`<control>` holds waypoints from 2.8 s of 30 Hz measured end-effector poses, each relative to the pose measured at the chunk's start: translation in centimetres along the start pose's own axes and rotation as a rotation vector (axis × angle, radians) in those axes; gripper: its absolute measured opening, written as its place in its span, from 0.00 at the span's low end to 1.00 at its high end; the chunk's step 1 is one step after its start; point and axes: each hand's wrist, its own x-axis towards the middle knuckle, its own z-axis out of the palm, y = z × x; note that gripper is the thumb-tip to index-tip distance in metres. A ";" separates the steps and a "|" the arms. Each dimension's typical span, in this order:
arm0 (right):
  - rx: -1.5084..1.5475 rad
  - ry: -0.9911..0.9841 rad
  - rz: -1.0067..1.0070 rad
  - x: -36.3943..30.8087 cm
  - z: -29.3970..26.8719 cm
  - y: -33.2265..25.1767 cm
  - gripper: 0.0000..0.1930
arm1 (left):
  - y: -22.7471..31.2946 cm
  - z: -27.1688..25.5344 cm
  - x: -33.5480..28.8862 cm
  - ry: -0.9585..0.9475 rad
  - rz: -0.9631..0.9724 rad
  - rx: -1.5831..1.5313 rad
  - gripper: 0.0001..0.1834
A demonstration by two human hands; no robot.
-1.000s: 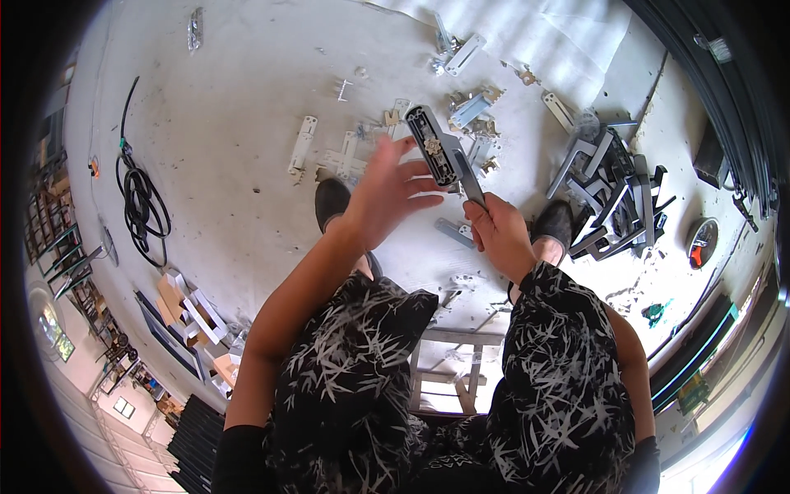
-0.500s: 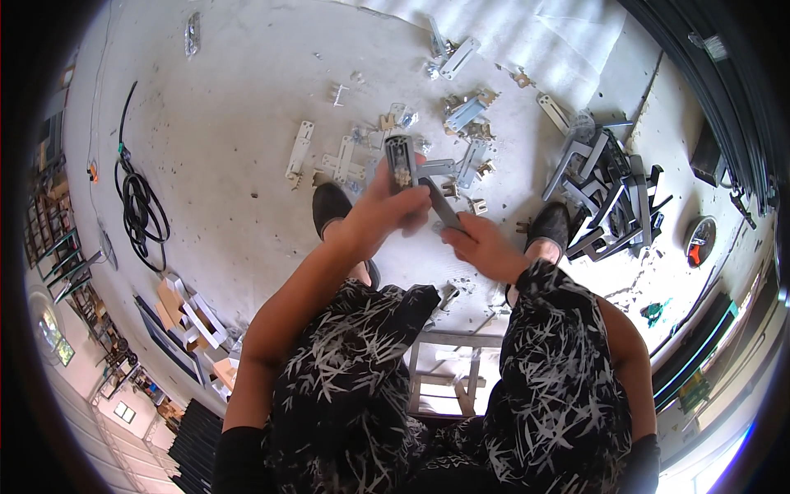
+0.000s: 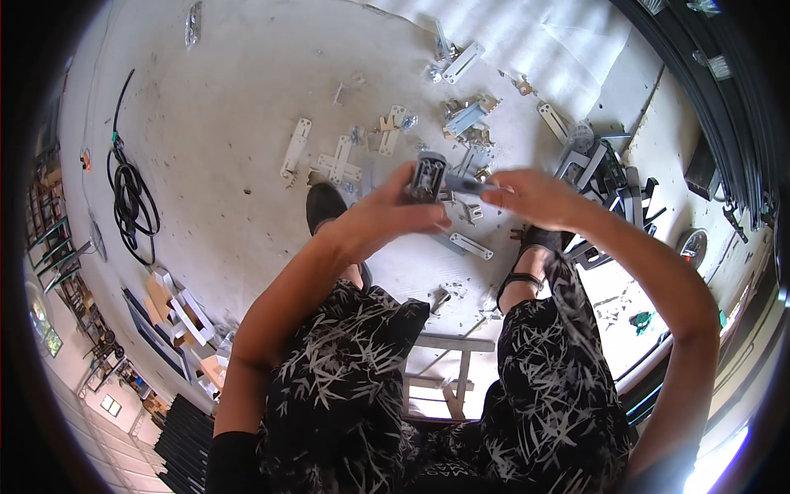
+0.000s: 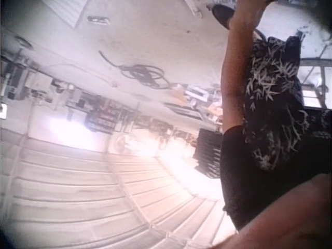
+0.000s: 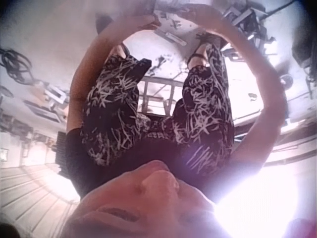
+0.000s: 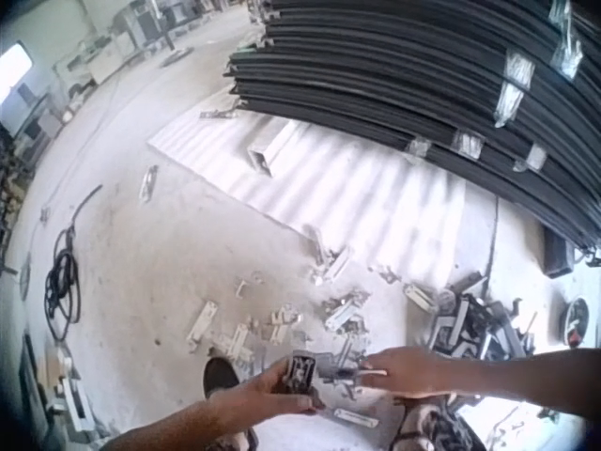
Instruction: The person unwraps several metal brackets from individual plastic sleeves and places them into a larger metal assembly.
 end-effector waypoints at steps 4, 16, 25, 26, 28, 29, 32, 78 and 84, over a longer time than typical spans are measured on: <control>-0.447 0.402 -0.231 4.5 -0.4 1.8 0.09 | -1.1 -1.1 2.4 -0.023 0.087 -0.416 0.20; 0.535 0.694 -0.104 3.0 0.3 1.5 0.07 | -2.5 -2.9 3.0 0.033 0.154 -0.396 0.27; 1.278 0.227 -0.032 -0.1 1.3 -3.0 0.09 | -0.6 -0.4 2.0 -0.043 0.056 -0.642 0.14; 1.156 0.249 -0.051 0.1 1.8 -3.0 0.08 | -0.6 -0.3 1.9 0.008 0.061 -0.514 0.18; 0.978 0.270 -0.064 0.2 2.5 -3.3 0.07 | -0.4 0.0 1.8 0.057 0.064 -0.387 0.23; 0.978 0.269 -0.064 0.2 2.5 -3.4 0.07 | -0.2 0.3 1.6 0.072 0.048 -0.330 0.26; 1.020 0.272 -0.052 0.2 2.7 -3.6 0.08 | -0.6 0.3 1.8 0.090 0.051 -0.231 0.29; 0.052 0.959 -0.273 -0.1 5.9 -6.7 0.09 | -2.4 2.1 2.3 -0.036 0.143 -0.197 0.32; 0.054 0.907 -0.311 0.9 6.6 -5.6 0.09 | -3.4 0.9 2.8 0.066 0.138 0.067 0.28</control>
